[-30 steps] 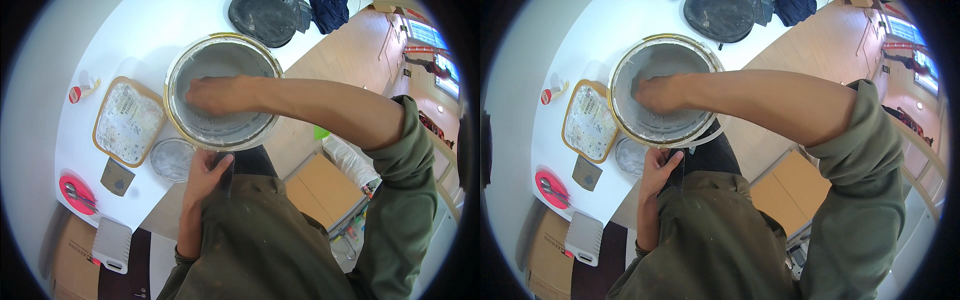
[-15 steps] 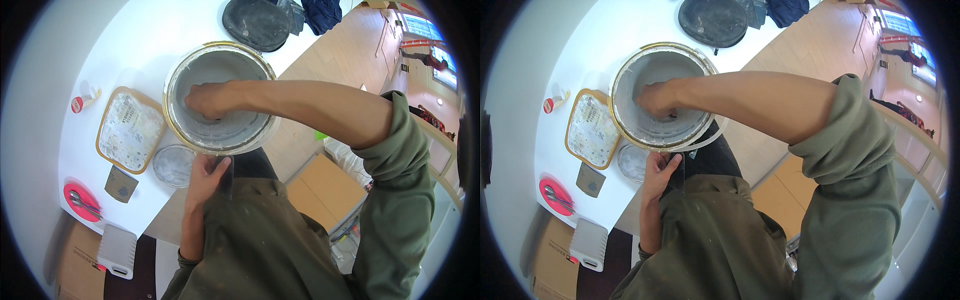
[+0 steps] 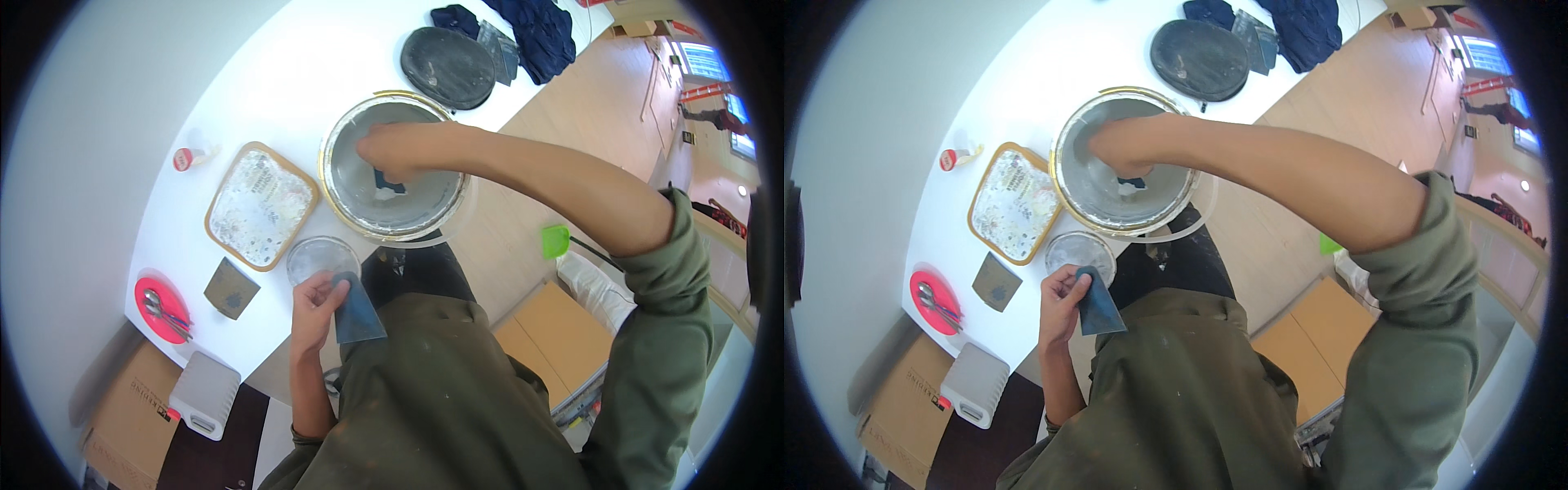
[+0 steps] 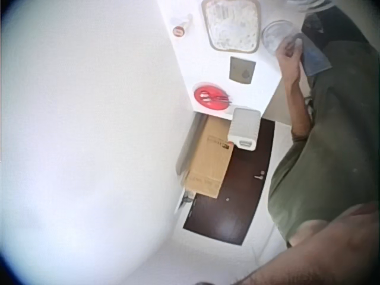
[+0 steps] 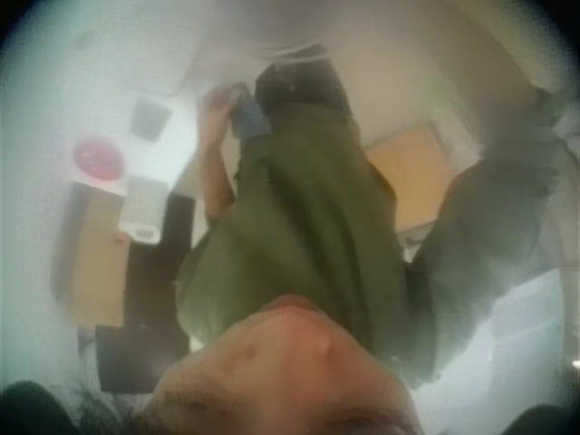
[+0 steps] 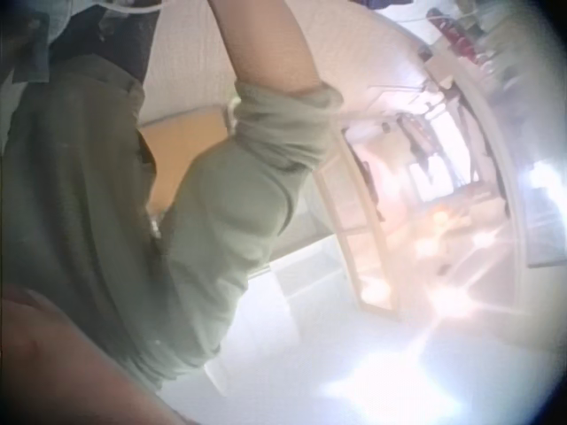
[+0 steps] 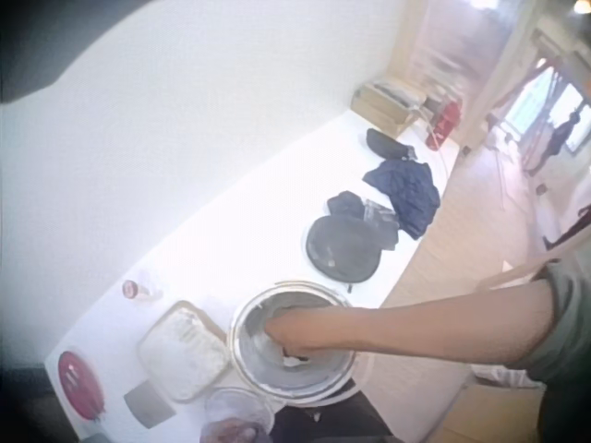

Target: The person applies a white sealant to the edge of a cabinet door using a small putty knife and a metal hawk. They repeatedly scoop sealant from a container, spread it on the hawk, and apply it to the door edge, smoothing the bead with the knife.

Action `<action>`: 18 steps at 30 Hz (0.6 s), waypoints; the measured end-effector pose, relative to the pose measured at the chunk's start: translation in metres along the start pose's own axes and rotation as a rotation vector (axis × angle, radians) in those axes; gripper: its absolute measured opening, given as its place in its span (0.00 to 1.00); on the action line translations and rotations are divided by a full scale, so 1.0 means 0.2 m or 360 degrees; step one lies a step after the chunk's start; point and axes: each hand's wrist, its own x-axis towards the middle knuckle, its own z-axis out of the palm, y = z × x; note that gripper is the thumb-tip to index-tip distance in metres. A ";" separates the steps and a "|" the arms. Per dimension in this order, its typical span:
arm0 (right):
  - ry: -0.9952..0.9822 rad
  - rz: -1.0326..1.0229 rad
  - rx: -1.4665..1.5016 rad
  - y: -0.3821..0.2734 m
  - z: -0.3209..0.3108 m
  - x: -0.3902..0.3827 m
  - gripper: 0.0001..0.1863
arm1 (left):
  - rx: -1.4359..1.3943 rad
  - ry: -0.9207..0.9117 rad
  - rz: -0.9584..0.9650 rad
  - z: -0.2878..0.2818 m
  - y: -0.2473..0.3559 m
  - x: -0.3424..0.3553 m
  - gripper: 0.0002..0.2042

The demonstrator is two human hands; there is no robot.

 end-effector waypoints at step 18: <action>0.0975 -0.0249 0.0725 -0.07 -0.41 -0.85 0.06 | 0.0291 0.0710 0.0958 0.41 0.58 0.11 0.08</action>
